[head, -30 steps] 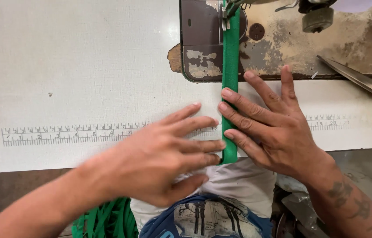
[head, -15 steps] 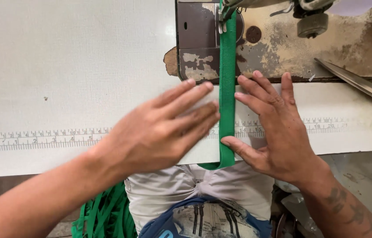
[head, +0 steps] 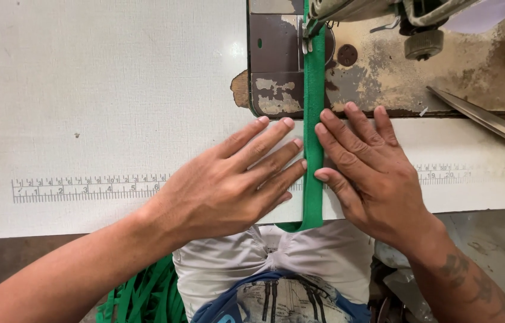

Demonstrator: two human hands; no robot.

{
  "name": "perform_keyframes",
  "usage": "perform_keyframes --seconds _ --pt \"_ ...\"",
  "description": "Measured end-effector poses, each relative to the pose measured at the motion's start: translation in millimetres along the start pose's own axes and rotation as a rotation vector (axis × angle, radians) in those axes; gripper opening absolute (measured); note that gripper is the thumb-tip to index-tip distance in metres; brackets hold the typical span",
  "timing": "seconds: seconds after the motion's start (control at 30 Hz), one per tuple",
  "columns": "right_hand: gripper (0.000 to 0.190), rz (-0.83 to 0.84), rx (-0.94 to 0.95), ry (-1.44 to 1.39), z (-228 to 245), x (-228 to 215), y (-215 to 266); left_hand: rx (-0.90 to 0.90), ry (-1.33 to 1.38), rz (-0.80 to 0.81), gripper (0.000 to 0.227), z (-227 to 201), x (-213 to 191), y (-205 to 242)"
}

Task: Sewing and folding green fabric strips using an industrial sewing machine on a factory floor.

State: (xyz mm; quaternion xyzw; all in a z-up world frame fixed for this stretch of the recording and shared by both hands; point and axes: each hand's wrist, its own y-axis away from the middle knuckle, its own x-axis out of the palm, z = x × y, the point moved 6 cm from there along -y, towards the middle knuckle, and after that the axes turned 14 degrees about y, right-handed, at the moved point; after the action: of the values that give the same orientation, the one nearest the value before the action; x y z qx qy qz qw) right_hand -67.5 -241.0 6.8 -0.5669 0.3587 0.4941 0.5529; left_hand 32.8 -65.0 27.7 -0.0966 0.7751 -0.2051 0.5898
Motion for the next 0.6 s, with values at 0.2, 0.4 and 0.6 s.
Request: perform_keyframes --seconds 0.2,0.4,0.6 --pt "0.05 0.008 -0.032 0.043 0.9 0.1 -1.8 -0.026 -0.024 0.041 0.045 -1.1 0.9 -3.5" --pt "0.049 0.012 -0.052 0.027 -0.9 -0.4 -1.3 0.046 -0.121 0.116 0.045 -3.9 3.9 -5.4" --pt "0.055 0.015 -0.092 0.02 -0.6 -2.9 -2.7 0.057 -0.06 0.184 0.05 2.4 12.6 -1.4"
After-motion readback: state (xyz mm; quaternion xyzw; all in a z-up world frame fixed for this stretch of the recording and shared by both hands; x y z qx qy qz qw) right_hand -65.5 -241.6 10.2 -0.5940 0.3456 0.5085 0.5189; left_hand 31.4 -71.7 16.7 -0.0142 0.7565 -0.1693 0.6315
